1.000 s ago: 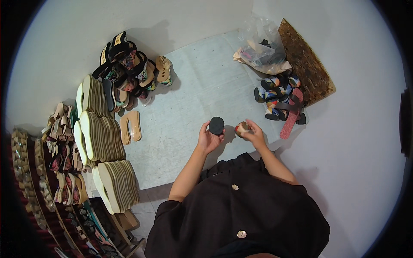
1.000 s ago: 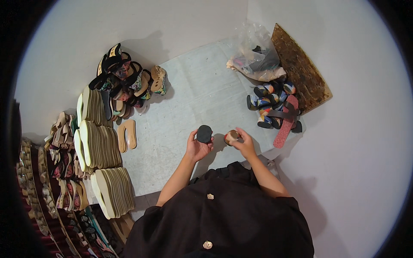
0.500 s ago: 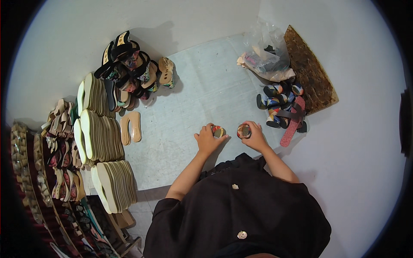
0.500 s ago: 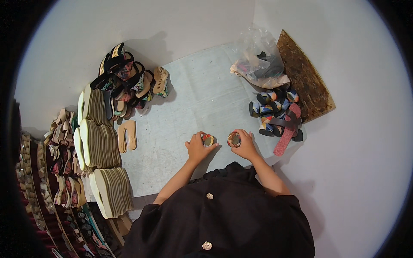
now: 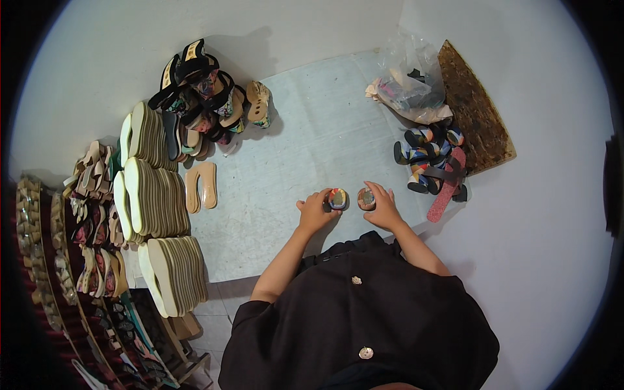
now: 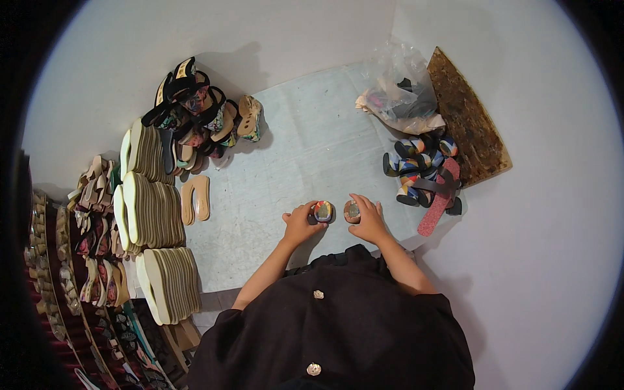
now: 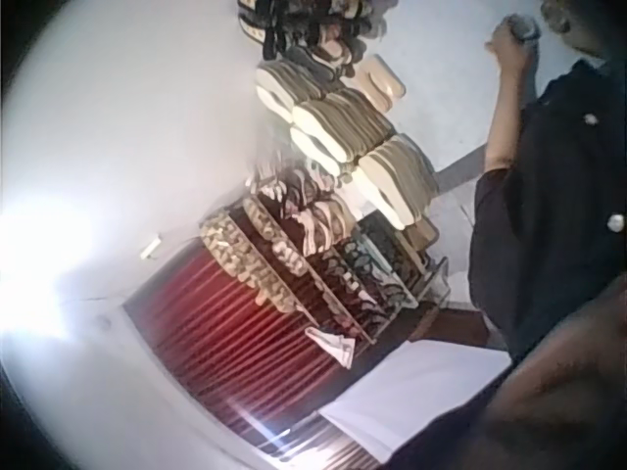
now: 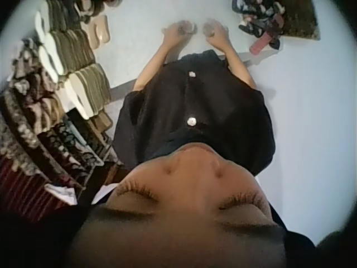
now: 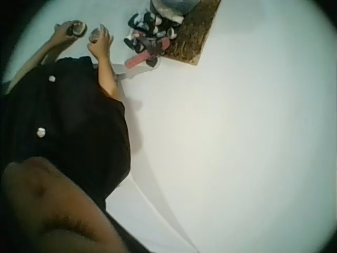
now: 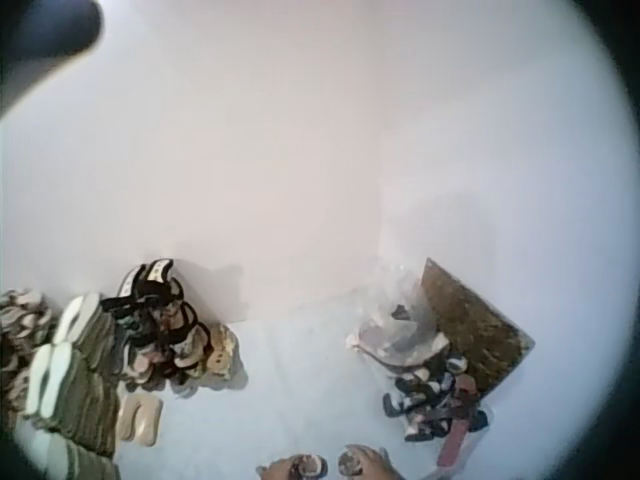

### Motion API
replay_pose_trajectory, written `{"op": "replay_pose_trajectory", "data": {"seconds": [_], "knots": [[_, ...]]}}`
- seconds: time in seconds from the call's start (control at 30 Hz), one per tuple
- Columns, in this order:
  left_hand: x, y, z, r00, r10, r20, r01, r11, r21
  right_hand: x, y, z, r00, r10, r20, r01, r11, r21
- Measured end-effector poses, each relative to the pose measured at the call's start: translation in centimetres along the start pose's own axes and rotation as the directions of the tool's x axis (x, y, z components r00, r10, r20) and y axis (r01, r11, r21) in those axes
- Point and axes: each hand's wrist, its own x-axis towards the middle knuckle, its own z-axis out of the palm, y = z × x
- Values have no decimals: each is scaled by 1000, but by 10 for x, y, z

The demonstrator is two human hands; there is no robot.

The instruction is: The person is organizing finished sandals and shoe components on a workbench.

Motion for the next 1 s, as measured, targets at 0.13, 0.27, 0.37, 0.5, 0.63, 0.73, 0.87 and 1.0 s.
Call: {"op": "replay_pose_trajectory", "data": {"seconds": [0.13,0.27,0.37,0.5,0.63,0.73,0.87,1.0], "knots": [[-3,10,5,997,-24,-75,32,994,106,-13,-4,8,989,94,-114,-119,965,-235],[2,15,9,996,-46,-70,56,988,145,-16,-3,9,971,219,-95,-238,925,-297],[1,13,14,982,47,-184,-18,987,157,-18,-7,12,979,164,-121,-192,945,-266],[3,11,18,989,57,-138,-28,978,205,-15,-7,22,988,113,-110,-137,961,-241],[4,9,13,991,22,-129,6,978,210,-12,-13,24,992,73,-106,-96,970,-225],[4,7,8,990,3,-141,28,976,214,-7,-16,30,992,72,-102,-94,967,-238],[9,3,-1,985,-43,-166,78,974,210,4,-17,42,993,7,-122,-40,961,-273],[15,-4,-8,980,-79,-182,115,973,200,18,-21,48,994,10,-108,-41,957,-288]]}}
